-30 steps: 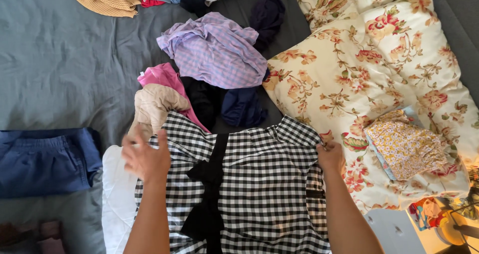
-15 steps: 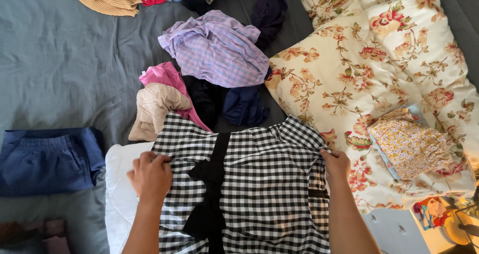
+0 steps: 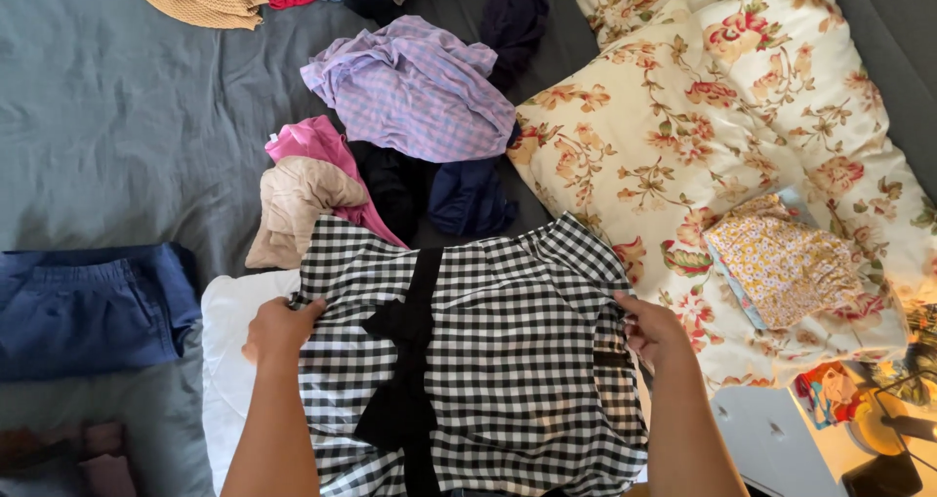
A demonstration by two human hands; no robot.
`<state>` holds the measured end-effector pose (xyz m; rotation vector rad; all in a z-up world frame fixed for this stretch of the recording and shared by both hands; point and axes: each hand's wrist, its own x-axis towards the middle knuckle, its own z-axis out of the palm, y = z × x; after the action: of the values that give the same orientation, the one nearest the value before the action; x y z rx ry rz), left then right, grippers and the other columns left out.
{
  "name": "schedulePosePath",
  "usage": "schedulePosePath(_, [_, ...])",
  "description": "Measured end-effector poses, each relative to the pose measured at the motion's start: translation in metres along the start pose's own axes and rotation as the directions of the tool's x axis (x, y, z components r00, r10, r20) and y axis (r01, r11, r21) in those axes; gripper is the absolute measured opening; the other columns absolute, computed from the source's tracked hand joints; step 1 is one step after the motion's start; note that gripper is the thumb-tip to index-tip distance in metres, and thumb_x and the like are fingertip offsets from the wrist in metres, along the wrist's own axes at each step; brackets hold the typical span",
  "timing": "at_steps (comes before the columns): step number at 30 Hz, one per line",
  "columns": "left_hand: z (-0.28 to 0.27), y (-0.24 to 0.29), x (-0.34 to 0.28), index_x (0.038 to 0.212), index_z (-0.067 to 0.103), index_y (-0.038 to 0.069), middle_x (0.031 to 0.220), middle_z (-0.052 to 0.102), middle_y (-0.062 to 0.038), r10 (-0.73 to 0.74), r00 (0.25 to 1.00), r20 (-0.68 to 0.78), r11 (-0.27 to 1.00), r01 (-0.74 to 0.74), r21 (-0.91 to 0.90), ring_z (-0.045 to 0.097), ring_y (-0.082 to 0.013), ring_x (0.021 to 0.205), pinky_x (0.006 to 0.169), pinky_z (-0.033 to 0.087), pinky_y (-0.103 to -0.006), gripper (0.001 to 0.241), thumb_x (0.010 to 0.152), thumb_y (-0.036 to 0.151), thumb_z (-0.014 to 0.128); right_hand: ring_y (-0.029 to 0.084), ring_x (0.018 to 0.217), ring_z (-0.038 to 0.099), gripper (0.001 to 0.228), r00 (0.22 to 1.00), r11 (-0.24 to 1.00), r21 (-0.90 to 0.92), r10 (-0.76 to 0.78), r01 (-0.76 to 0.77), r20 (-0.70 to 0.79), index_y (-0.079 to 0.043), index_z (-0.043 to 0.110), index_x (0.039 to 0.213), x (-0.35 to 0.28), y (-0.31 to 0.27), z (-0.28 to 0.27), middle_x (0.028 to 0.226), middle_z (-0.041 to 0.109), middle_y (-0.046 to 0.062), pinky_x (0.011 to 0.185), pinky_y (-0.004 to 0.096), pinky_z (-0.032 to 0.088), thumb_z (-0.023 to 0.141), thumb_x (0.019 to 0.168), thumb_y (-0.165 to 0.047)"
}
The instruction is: The person folds a floral patterned cloth, a black and white checkered shirt, and a purple plaid shirt on a white pillow placed on a bed. The person places the folded items onto a stack on a nearby dresser.
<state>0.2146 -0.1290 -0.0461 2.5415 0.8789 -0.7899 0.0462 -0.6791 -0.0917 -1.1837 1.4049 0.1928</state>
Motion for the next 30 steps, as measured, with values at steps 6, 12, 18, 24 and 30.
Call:
schedulePosePath(6, [0.042,-0.048,0.055,0.125,0.071,0.004,0.110,0.074,-0.013,0.223,0.975,-0.019,0.863,-0.206,-0.461,0.068,-0.0295,0.101,0.086,0.051,-0.0437,0.051,0.086,0.036,0.079,0.007,0.046,0.042,0.029,0.966,0.977,0.206,-0.005,-0.050,0.257,-0.015,0.056,0.081,0.003,-0.006,-0.029,0.062,0.051,-0.002,0.035,0.019,0.022,0.080,0.087,-0.032])
schedulePosePath(12, [0.002,-0.054,0.017,0.122,0.068,0.001,0.104,0.073,-0.006,0.272,0.940,0.208,0.493,0.050,-0.869,0.066,-0.0171,0.090,0.077,0.053,-0.0352,0.030,0.095,0.016,0.069,0.005,0.058,0.053,0.017,0.949,0.899,0.439,-0.153,0.017,0.276,-0.015,0.062,0.090,-0.008,-0.026,-0.043,0.075,0.061,-0.004,0.042,0.014,0.036,0.077,0.092,-0.025])
schedulePosePath(18, [-0.068,-0.012,-0.071,0.136,0.053,0.017,0.105,0.070,-0.004,0.312,0.946,-0.085,0.206,-0.155,-0.966,0.068,-0.0142,0.088,0.072,0.055,-0.0326,0.048,0.091,0.003,0.065,0.009,0.068,0.063,0.013,0.934,0.804,0.555,-0.334,0.212,0.128,-0.012,0.062,0.094,-0.036,-0.061,-0.022,0.081,0.065,-0.001,0.056,0.019,0.054,0.073,0.097,-0.017])
schedulePosePath(24, [-0.119,0.025,-0.079,0.128,0.066,0.004,0.105,0.068,-0.003,0.435,0.769,-0.468,-0.174,-0.438,-0.882,0.063,-0.0108,0.093,0.084,0.052,-0.0274,0.025,0.103,0.004,0.064,0.020,0.075,0.066,0.024,0.777,0.417,0.797,-0.621,0.438,-0.102,-0.023,0.060,0.114,-0.152,-0.139,0.008,0.091,0.070,0.003,0.067,0.034,0.062,0.072,0.098,-0.008])
schedulePosePath(30, [-0.184,-0.001,-0.146,0.124,0.071,0.001,0.110,0.069,0.001,0.496,0.531,-0.687,-0.392,-0.569,-0.723,0.057,-0.0060,0.096,0.094,0.046,-0.0219,0.012,0.113,0.005,0.067,0.018,0.092,0.066,0.018,0.487,0.209,0.909,-0.873,0.360,0.008,-0.017,0.060,0.127,-0.212,-0.158,-0.038,0.106,0.069,0.004,0.085,0.033,0.061,0.067,0.113,-0.010])
